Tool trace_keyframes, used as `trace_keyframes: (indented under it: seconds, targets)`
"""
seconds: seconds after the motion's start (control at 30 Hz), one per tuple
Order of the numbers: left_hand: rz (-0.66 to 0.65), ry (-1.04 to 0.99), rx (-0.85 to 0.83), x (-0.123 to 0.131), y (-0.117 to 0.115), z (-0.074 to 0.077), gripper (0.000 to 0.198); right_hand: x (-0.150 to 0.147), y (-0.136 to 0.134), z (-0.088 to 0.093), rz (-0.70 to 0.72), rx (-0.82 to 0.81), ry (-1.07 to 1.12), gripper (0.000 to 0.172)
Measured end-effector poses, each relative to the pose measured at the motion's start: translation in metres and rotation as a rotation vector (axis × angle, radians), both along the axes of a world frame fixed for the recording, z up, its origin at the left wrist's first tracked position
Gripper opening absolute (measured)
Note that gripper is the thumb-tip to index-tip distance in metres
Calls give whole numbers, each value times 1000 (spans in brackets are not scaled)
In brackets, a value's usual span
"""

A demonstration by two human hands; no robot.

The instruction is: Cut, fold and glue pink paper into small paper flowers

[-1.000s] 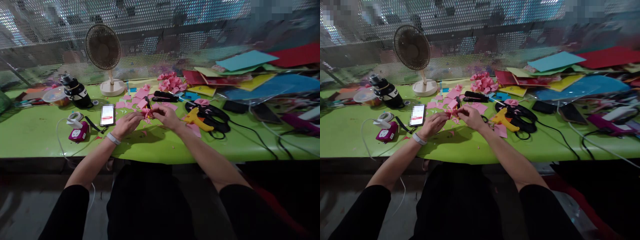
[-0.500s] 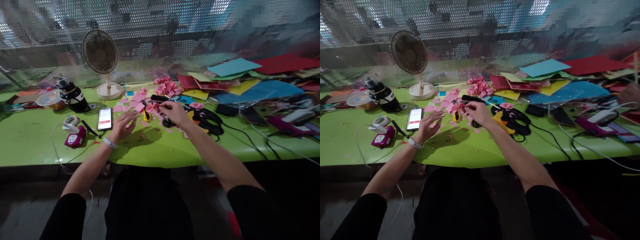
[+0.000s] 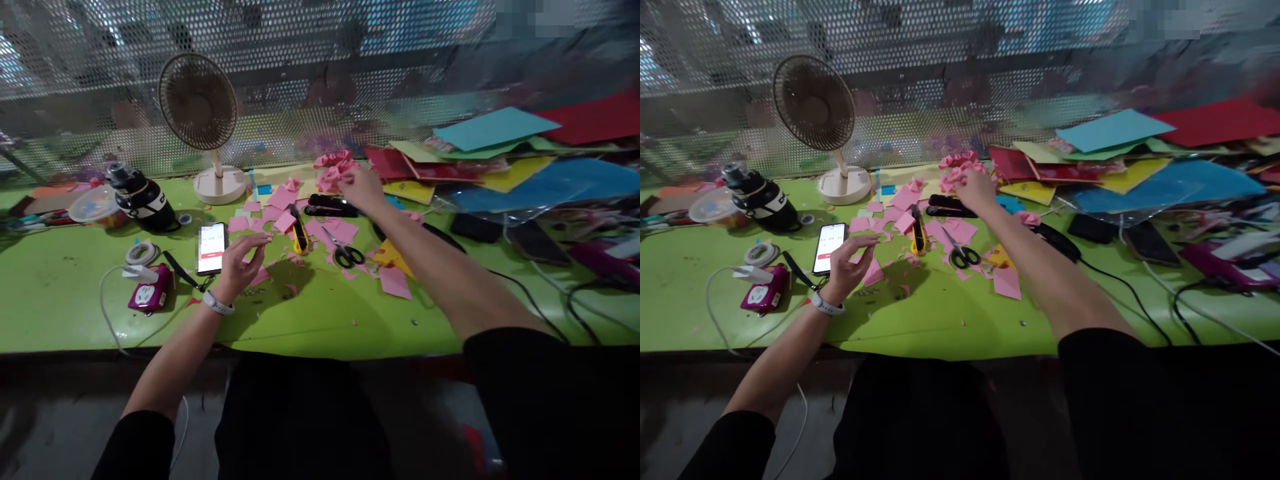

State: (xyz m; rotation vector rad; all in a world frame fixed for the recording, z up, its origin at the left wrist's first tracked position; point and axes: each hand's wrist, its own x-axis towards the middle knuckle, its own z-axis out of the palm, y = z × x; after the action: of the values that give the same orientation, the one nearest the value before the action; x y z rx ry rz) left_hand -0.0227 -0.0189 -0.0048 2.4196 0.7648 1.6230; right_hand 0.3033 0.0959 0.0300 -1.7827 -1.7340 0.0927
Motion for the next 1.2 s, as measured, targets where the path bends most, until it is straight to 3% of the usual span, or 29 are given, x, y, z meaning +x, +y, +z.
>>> trace_keyframes:
  seconds: [0.07,0.17,0.23,0.3,0.47,0.67,0.83,1.03,1.2]
  targets:
    - [17,4,-7,-2,1,-1,16,-28,-5,-4,4,-48,-107,20]
    - [63,18,-13,-5,2,-2,17,-69,-12,-7,122,-210,-268,34]
    - [88,23,-12,-7,4,-3,17,-88,-14,-9,138,-268,-345,46]
    - [93,30,-15,-9,7,-5,18,-98,-12,-11,153,-313,-398,46]
    - [88,89,-15,-11,10,-8,19,-93,-5,-16,259,-325,-322,17]
    - [168,16,-180,-12,13,-9,20,-77,-6,-1,400,-197,-139,26]
    - [145,24,-232,-9,17,-15,19,-86,-14,0,282,-386,-325,43]
    - [68,40,-255,-10,16,-18,19,-101,-19,-12,264,-344,-330,16]
    - [30,-30,-459,-5,12,-17,20,-91,-20,2,321,-292,-201,12]
